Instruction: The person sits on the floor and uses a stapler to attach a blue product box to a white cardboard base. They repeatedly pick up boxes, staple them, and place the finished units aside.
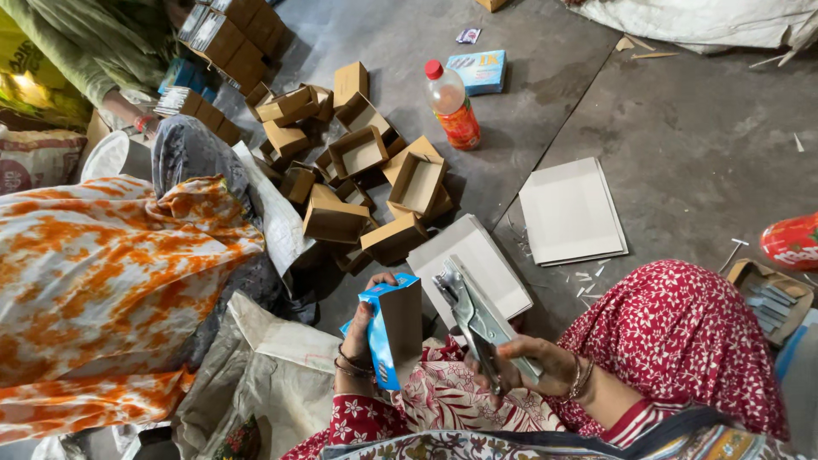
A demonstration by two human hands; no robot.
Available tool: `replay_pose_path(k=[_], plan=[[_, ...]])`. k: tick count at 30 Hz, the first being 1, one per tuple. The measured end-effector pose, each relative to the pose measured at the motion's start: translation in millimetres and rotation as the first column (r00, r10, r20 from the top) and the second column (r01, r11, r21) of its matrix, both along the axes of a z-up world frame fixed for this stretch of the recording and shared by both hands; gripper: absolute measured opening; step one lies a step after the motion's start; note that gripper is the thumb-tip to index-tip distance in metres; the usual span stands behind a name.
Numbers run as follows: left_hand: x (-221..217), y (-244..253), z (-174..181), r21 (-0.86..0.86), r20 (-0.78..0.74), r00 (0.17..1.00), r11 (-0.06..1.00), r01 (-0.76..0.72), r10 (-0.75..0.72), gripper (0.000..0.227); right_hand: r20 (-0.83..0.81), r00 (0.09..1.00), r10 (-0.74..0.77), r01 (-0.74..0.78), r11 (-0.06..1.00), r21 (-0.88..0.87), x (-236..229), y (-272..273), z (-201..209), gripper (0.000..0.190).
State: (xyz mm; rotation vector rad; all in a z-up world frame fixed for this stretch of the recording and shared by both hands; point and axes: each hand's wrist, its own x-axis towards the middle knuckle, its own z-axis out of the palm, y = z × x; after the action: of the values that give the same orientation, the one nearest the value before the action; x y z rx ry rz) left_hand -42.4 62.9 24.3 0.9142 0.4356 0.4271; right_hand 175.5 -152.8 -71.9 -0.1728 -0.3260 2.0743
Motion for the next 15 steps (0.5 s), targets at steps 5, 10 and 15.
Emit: replay_pose_path(k=[5,10,15], plan=[[-1.5,5.6,0.1,0.210,-0.061,0.998,0.977,0.039,-0.027,0.086,0.036,0.999,0.013,-0.011,0.998,-0.056,-13.5,1.0,9.9,0.068],[-0.3,3.4,-2.0,0.262,-0.162,0.986,0.963,0.066,-0.024,0.088,0.138,0.990,-0.003,0.027,0.986,-0.167,-15.9,2.2,5.7,0.083],[1.5,2.1,-2.4,0.435,-0.222,0.974,0.889,0.140,-0.045,0.088,0.201,0.979,-0.028,0.064,0.983,-0.174,-21.7,6.1,-7.7,0.077]])
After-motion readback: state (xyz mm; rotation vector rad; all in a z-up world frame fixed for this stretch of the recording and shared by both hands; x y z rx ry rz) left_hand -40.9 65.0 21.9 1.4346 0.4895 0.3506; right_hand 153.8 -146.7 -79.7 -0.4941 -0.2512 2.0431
